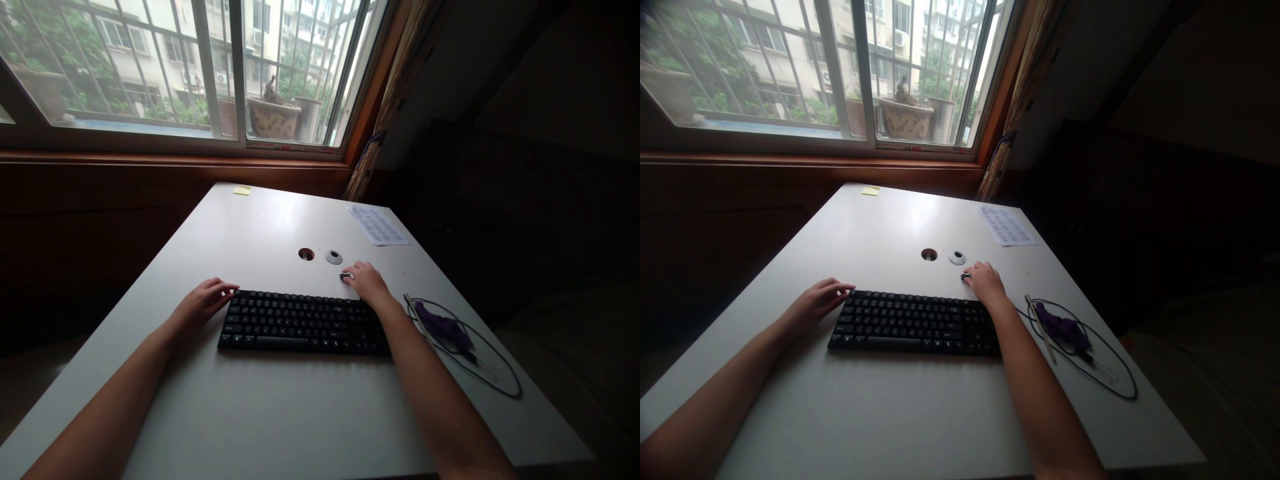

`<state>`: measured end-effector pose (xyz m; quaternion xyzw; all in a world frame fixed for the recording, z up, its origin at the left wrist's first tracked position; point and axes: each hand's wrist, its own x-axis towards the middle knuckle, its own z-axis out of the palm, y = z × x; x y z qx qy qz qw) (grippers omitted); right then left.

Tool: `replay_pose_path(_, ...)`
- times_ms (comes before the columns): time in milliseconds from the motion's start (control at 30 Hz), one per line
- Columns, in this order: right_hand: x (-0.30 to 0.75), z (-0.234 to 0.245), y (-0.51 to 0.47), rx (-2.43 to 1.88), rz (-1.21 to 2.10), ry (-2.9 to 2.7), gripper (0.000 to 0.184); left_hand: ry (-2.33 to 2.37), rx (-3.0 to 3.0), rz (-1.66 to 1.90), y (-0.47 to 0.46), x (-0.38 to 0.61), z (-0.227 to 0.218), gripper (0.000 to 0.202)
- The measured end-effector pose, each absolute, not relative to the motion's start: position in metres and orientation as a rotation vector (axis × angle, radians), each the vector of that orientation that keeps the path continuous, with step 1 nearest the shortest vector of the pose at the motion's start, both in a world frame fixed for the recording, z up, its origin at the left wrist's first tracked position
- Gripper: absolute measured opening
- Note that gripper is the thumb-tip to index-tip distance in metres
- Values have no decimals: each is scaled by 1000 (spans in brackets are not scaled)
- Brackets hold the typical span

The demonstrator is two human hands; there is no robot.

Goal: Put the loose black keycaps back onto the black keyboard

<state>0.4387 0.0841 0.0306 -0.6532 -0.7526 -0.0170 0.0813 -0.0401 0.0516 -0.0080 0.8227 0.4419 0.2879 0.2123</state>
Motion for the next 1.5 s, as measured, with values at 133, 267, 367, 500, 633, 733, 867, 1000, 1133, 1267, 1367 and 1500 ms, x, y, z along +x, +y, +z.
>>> replay_pose_path(133,436,33,84,-1966,-58,-2269,17,1225,2283,797,51,-40,-7,36)
replay_pose_path(267,437,39,76,-1893,-75,-2291,18,1228,2270,800,49,-39,-4,35)
replay_pose_path(367,444,48,62,-1769,20,-2281,19,1228,2268,801,49,-38,-2,35)
replay_pose_path(500,460,59,35,-1650,353,-2288,19,1230,2281,791,50,-39,-4,37)
replay_pose_path(633,471,57,15,-1676,520,-2317,20,1223,2297,792,51,-40,-6,38)
replay_pose_path(733,472,53,12,-1712,494,-2313,20,1218,2304,804,51,-40,-6,38)
replay_pose_path(867,470,53,13,-1715,509,-2293,21,1232,2294,797,50,-39,-5,38)
replay_pose_path(1000,469,55,15,-1701,554,-2320,22,1236,2287,791,50,-39,-5,36)
replay_pose_path(1133,465,54,15,-1784,482,-2396,23,1229,2287,785,50,-39,-3,36)
replay_pose_path(1267,456,59,10,-1885,316,-2479,24,1224,2271,787,48,-38,0,37)
replay_pose_path(1367,447,66,6,-1944,147,-2578,23,1229,2269,786,47,-37,2,37)
replay_pose_path(1500,432,77,4,-1980,-73,-2722,19,1233,2272,788,46,-38,1,37)
